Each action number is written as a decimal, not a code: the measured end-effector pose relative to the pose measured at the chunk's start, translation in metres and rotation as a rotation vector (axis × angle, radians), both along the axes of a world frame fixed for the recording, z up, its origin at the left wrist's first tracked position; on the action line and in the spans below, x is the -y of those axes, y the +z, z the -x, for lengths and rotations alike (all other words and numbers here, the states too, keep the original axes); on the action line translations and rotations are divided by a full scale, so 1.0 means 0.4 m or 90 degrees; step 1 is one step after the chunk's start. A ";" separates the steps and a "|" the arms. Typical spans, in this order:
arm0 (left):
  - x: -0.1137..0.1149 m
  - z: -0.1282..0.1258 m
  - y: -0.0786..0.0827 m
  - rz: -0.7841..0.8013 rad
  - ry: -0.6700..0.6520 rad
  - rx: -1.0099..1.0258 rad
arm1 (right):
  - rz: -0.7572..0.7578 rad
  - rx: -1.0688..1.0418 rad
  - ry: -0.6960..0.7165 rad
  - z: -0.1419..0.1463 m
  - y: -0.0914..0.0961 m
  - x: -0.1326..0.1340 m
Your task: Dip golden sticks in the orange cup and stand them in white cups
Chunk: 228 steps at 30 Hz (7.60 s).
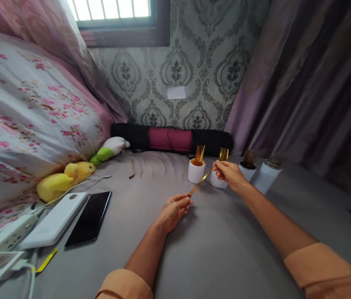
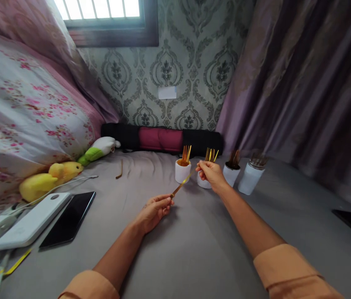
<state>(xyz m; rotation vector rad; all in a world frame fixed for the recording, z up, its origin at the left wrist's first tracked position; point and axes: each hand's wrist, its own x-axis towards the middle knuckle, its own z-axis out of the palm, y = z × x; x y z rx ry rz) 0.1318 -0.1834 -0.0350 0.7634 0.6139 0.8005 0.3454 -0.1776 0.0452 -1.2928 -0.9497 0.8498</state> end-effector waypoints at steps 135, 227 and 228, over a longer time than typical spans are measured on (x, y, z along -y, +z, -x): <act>-0.030 0.021 0.007 0.139 0.036 0.130 | 0.030 0.515 -0.142 -0.038 0.028 -0.219; -0.053 0.035 0.019 0.098 0.089 0.070 | -0.001 0.287 -0.027 0.151 -0.233 -0.013; -0.061 0.037 0.020 0.088 0.105 0.047 | -0.001 0.285 -0.024 0.151 -0.234 -0.013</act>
